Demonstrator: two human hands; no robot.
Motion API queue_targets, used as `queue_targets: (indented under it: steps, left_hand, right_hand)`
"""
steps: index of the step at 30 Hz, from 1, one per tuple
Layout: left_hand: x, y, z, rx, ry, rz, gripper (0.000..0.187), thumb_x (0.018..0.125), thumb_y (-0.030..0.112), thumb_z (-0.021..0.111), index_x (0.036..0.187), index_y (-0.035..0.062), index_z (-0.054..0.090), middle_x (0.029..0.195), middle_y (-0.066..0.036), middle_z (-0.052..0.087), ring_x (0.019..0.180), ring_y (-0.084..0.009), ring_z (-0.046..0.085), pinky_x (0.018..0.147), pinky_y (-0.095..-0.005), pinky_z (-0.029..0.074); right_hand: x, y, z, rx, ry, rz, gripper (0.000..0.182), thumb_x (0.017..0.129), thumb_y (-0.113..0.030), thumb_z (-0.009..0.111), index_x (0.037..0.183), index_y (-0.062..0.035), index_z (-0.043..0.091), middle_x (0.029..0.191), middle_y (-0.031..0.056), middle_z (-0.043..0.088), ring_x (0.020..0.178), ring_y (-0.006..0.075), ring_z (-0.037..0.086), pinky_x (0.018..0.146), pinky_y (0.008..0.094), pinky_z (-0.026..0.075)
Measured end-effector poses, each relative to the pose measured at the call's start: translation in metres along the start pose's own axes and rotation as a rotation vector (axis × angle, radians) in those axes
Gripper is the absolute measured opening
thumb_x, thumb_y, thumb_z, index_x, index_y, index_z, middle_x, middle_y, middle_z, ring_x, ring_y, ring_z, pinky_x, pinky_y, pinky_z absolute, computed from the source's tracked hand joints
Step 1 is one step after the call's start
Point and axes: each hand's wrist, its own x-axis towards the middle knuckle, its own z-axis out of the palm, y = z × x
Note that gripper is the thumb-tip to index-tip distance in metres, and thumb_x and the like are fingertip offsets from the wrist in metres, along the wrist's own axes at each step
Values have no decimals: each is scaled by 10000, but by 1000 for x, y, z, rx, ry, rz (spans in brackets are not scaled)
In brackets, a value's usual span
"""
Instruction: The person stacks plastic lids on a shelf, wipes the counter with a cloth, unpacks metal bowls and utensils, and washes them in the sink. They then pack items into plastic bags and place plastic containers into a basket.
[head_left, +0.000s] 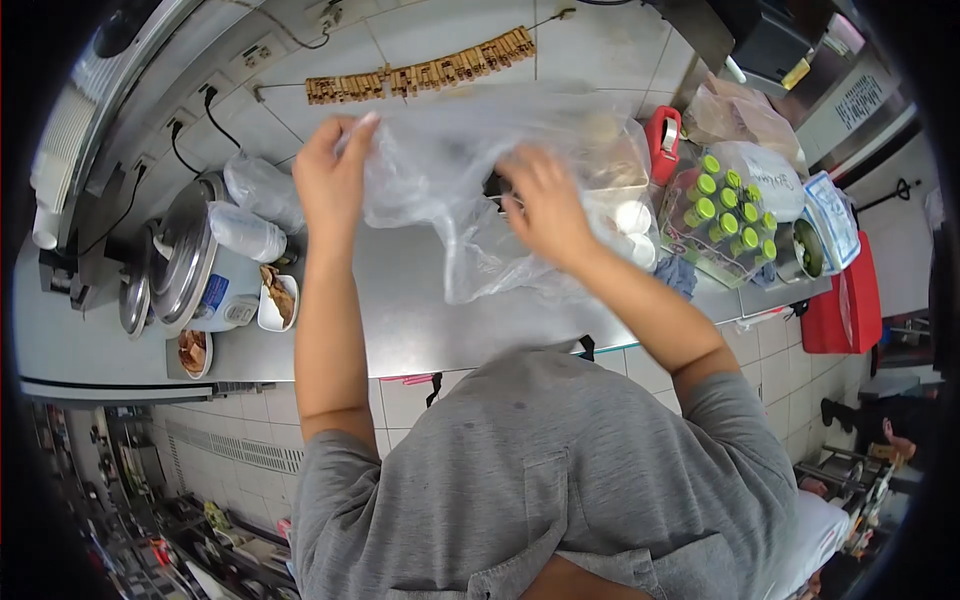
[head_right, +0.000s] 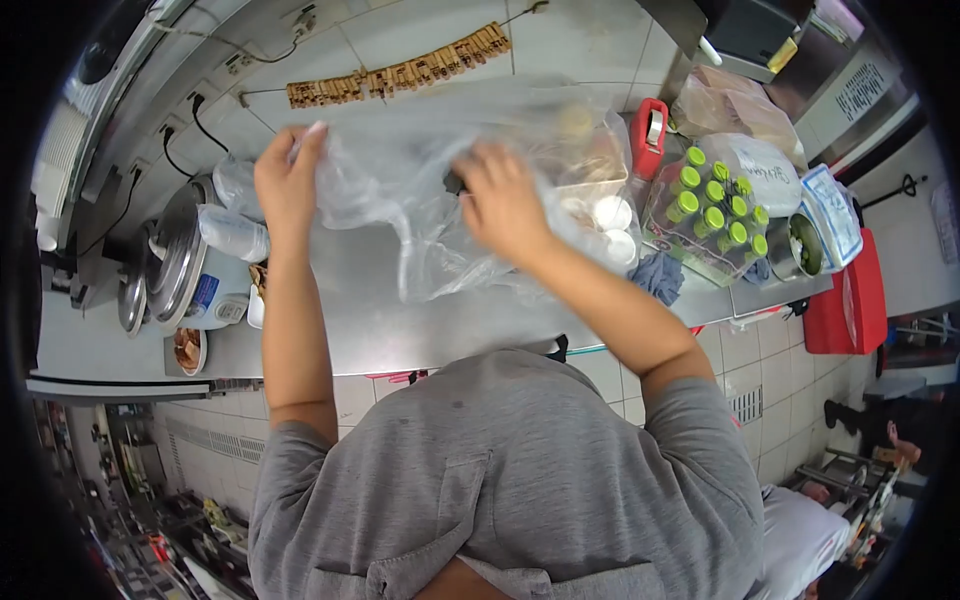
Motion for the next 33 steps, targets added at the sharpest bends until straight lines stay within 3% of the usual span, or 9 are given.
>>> queue_targets:
  steps: [5, 7, 10, 14, 15, 19, 25, 29, 33]
  left_hand:
    - [44, -25, 9, 623, 190, 201, 273, 803, 298, 737, 981, 98, 683, 935, -41, 684, 870, -206, 618, 777, -357, 456]
    - [31, 6, 35, 841, 525, 613, 326, 759, 305, 740, 1041, 157, 672, 1071, 22, 665, 985, -189, 609, 891, -437, 406]
    - [-27, 23, 74, 663, 15, 1193, 371, 690, 329, 746, 1043, 251, 665, 1089, 74, 639, 1038, -139, 581, 954, -440, 346]
    - [-22, -17, 88, 930, -295, 733, 679, 592, 263, 823, 1227, 248, 584, 1335, 21, 506, 1309, -229, 412, 1073, -592, 223]
    - [-6, -52, 89, 1036, -302, 642, 904, 522, 250, 861, 1349, 273, 496, 1438, 5, 407, 1396, -283, 289, 1101, -669, 99]
    - [51, -112, 69, 1285, -328, 626, 786, 674, 239, 772, 1394, 290, 459, 1441, 8, 419, 1398, -233, 299, 1131, -643, 75]
    - [89, -196, 70, 1361, -387, 701, 527, 910, 115, 439, 1412, 276, 439, 1408, -9, 474, 1347, -146, 379, 1170, -521, 166]
    - [49, -221, 98, 754, -696, 236, 553, 808, 78, 569, 1345, 196, 508, 1350, -82, 542, 1237, -280, 506, 1071, -405, 377]
    - [-3, -271, 123, 593, -802, -212, 494, 762, -23, 567, 1235, 116, 581, 1212, -203, 605, 1135, -360, 574, 993, -405, 441]
  right_hand:
    - [78, 84, 18, -400, -53, -86, 502, 751, -216, 695, 1225, -101, 575, 1261, 81, 532, 1189, 317, 470, 1058, 489, 324]
    - [94, 70, 14, -374, 28, -87, 481, 751, -209, 689, 1210, -113, 587, 1240, 69, 549, 1180, 286, 483, 1052, 483, 330]
    - [98, 62, 16, -222, 121, -144, 438, 758, -183, 674, 1188, -139, 603, 1151, 78, 598, 1132, 242, 533, 1039, 466, 354]
    - [92, 57, 37, 64, -627, 183, 394, 806, -169, 654, 1178, -56, 593, 1097, 170, 627, 1092, 340, 568, 984, 418, 411]
    - [74, 73, 67, 204, -549, 173, 438, 813, -231, 651, 1195, -29, 579, 1186, 241, 591, 1139, 382, 551, 969, 430, 441]
    - [67, 91, 125, 284, -425, 255, 748, 721, -519, 738, 1199, 32, 571, 1160, 247, 617, 1028, 373, 622, 933, 378, 468]
    - [87, 102, 122, 750, -871, 664, 677, 688, -489, 818, 1074, 38, 640, 879, 111, 672, 778, 182, 628, 714, 299, 489]
    - [59, 77, 142, 1194, -575, 749, 417, 737, -315, 838, 980, -15, 682, 841, 27, 678, 728, 103, 581, 669, 258, 470]
    - [72, 35, 122, 883, -564, 486, 291, 739, -253, 829, 873, -38, 685, 692, -37, 593, 613, 92, 494, 579, 272, 421]
